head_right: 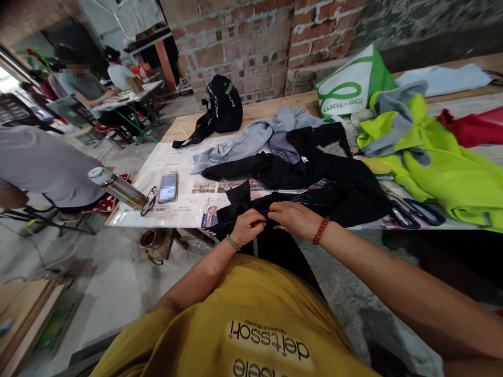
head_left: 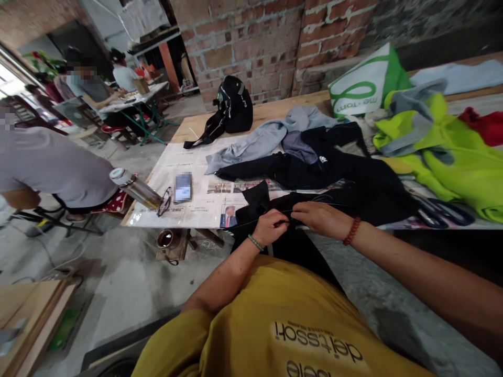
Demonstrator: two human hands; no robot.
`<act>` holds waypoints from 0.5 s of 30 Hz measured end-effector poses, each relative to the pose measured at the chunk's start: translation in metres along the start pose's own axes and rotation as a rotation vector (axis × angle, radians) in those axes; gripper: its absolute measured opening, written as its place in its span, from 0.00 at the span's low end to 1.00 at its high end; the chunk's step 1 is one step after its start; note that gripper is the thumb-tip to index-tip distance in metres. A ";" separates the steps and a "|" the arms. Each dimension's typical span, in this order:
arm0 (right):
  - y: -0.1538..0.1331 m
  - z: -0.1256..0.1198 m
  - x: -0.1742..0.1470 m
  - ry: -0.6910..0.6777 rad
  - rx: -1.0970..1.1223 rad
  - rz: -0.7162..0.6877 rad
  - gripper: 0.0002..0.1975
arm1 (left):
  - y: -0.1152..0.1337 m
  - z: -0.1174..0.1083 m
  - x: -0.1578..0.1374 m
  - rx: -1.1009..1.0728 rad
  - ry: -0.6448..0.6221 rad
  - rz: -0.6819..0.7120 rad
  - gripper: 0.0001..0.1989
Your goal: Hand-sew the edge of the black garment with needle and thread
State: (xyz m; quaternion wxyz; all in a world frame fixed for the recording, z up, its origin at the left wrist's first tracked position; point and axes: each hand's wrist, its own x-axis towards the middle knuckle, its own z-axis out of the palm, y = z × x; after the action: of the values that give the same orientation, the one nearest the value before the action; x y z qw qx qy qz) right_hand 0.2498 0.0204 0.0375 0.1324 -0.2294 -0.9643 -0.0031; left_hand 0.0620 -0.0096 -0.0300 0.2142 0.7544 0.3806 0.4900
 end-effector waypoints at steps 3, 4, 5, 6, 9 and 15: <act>0.001 0.001 0.002 -0.012 0.067 0.017 0.15 | 0.000 0.000 0.000 0.005 -0.008 0.003 0.08; 0.001 0.002 0.002 -0.002 0.105 0.026 0.16 | 0.000 -0.001 0.000 0.007 -0.012 0.002 0.08; 0.001 0.002 0.003 0.012 0.147 0.037 0.17 | 0.000 -0.001 0.000 0.008 -0.016 0.003 0.07; 0.001 0.003 0.004 0.030 0.192 0.052 0.18 | 0.000 -0.001 0.000 0.008 -0.021 0.004 0.07; 0.000 0.004 0.010 0.089 0.319 0.127 0.16 | 0.000 -0.001 0.000 0.004 -0.032 0.006 0.06; -0.008 0.008 0.022 0.224 0.492 0.328 0.12 | -0.001 -0.001 -0.001 0.003 -0.036 -0.005 0.05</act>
State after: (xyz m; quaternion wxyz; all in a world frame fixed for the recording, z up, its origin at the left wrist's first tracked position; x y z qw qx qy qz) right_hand 0.2252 0.0238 0.0358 0.2879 -0.3412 -0.8657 0.2264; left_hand 0.0607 -0.0096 -0.0304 0.2211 0.7625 0.3793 0.4753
